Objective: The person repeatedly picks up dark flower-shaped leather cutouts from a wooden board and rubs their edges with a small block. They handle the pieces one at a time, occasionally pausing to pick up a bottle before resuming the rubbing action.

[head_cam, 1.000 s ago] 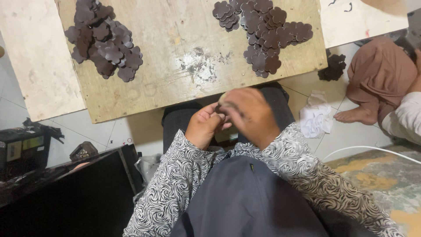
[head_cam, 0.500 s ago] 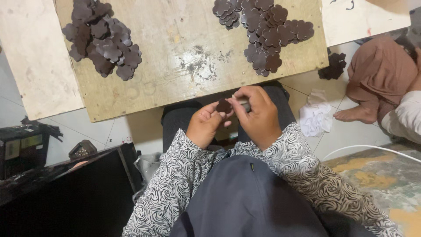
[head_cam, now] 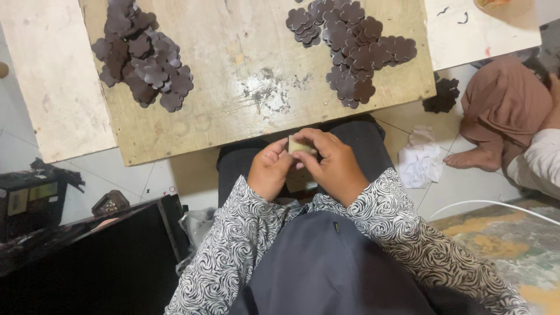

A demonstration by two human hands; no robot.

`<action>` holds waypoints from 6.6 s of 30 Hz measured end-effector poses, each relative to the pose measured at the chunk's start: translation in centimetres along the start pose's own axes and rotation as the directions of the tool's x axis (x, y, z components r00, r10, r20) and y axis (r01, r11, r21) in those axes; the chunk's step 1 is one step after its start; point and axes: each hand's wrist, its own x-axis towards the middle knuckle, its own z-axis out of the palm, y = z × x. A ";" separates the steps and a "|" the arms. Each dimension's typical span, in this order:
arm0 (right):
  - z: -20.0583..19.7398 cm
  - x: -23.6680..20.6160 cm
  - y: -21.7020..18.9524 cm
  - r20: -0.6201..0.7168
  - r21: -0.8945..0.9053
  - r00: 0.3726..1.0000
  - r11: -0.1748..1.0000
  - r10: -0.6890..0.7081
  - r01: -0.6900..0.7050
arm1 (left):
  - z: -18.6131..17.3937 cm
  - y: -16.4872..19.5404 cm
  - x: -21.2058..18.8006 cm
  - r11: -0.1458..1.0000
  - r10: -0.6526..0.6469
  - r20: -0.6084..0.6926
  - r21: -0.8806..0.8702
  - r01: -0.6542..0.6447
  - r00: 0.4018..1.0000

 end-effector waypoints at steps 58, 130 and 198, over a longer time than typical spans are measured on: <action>0.4 0.4 0.8 -0.172 0.068 0.984 0.997 0.038 -0.027 | -1.7 3.7 -1.2 0.986 0.151 -0.433 0.126 -0.106 0.888; -1.8 -0.9 2.9 -0.250 0.662 0.965 0.742 0.081 0.109 | 1.7 1.1 1.9 0.998 0.063 -0.339 0.006 -0.065 0.939; -2.1 -1.0 -0.2 -0.065 -0.147 0.996 0.987 -0.068 0.058 | 3.1 0.2 -0.4 0.865 -0.186 -0.244 -0.500 0.041 0.952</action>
